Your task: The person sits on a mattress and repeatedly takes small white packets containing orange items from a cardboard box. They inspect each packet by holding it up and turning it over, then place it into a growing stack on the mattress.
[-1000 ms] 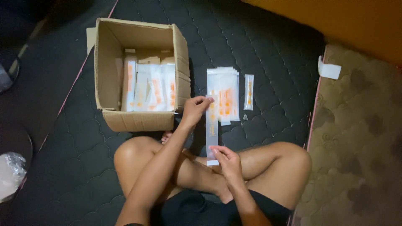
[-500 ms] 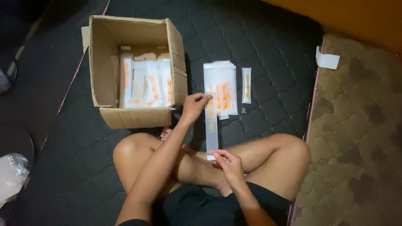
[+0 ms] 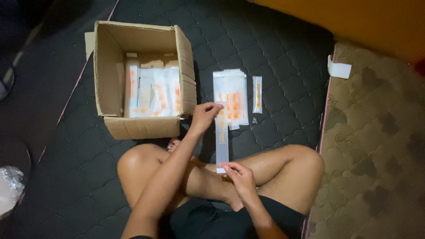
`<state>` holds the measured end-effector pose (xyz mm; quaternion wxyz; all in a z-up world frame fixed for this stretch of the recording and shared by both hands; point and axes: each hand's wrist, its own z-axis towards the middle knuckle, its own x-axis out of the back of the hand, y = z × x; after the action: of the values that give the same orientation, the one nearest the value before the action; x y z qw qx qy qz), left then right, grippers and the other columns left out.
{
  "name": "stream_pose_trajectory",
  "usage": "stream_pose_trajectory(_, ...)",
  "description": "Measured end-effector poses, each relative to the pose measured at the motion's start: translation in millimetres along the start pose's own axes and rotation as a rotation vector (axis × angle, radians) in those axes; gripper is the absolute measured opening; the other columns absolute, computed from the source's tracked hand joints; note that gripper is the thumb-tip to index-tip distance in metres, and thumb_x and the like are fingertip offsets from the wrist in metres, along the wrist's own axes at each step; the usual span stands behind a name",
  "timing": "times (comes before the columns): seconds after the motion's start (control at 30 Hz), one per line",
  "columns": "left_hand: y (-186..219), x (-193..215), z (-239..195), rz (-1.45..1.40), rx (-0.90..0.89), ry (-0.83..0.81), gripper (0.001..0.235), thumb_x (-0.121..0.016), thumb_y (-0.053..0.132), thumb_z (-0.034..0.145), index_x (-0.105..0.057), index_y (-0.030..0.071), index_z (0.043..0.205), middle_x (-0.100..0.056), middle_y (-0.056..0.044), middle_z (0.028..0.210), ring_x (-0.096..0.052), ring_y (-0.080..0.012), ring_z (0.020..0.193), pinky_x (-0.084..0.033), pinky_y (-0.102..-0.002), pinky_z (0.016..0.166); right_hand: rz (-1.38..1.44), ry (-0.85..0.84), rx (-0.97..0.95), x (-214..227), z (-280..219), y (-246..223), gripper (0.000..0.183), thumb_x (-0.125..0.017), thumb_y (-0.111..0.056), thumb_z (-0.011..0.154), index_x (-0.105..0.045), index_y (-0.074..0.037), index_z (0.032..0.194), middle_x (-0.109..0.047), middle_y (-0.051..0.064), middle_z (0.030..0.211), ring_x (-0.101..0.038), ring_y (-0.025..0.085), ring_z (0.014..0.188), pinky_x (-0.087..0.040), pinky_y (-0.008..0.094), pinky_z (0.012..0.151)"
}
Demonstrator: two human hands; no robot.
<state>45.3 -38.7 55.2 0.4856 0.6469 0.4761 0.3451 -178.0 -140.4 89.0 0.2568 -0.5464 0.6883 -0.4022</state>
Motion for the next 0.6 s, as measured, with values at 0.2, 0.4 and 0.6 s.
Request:
stream_pose_trajectory(0.2,8.8,1.8,-5.2,-0.019,0.024,-0.03,0.02,-0.07,0.027,0.094,-0.079,0.009,0.098,-0.077,-0.005,0.094,-0.072,-0.0144,0.084,-0.055,-0.027,0.07,0.015,0.006,-0.036,-0.9,-1.2,-3.6,0.028,-0.07,-0.018,0.092,-0.081,-0.003,0.113,-0.082,0.012,0.103,-0.074,0.017,0.091,-0.059,0.025,0.081)
stream_pose_trajectory(0.4,8.0,0.1,-4.1,-0.027,0.037,-0.021,0.017,-0.071,0.024,0.094,-0.079,0.009,0.098,-0.076,-0.005,0.09,-0.071,-0.0128,0.081,-0.055,-0.025,0.07,0.037,0.011,-0.047,-1.6,0.5,-1.0,0.028,-0.071,-0.017,0.091,-0.082,-0.002,0.112,-0.083,0.013,0.1,-0.075,0.018,0.087,-0.06,0.026,0.077)
stream_pose_trajectory(0.6,18.8,1.9,-10.2,0.002,0.057,-0.042,0.021,-0.069,0.026,0.095,-0.078,0.008,0.103,-0.078,-0.007,0.1,-0.074,-0.0165,0.089,-0.058,-0.028,0.074,0.087,0.016,-0.026,-1.1,5.2,7.7,0.027,-0.072,-0.015,0.09,-0.082,0.0,0.11,-0.082,0.014,0.095,-0.075,0.019,0.082,-0.062,0.028,0.074)
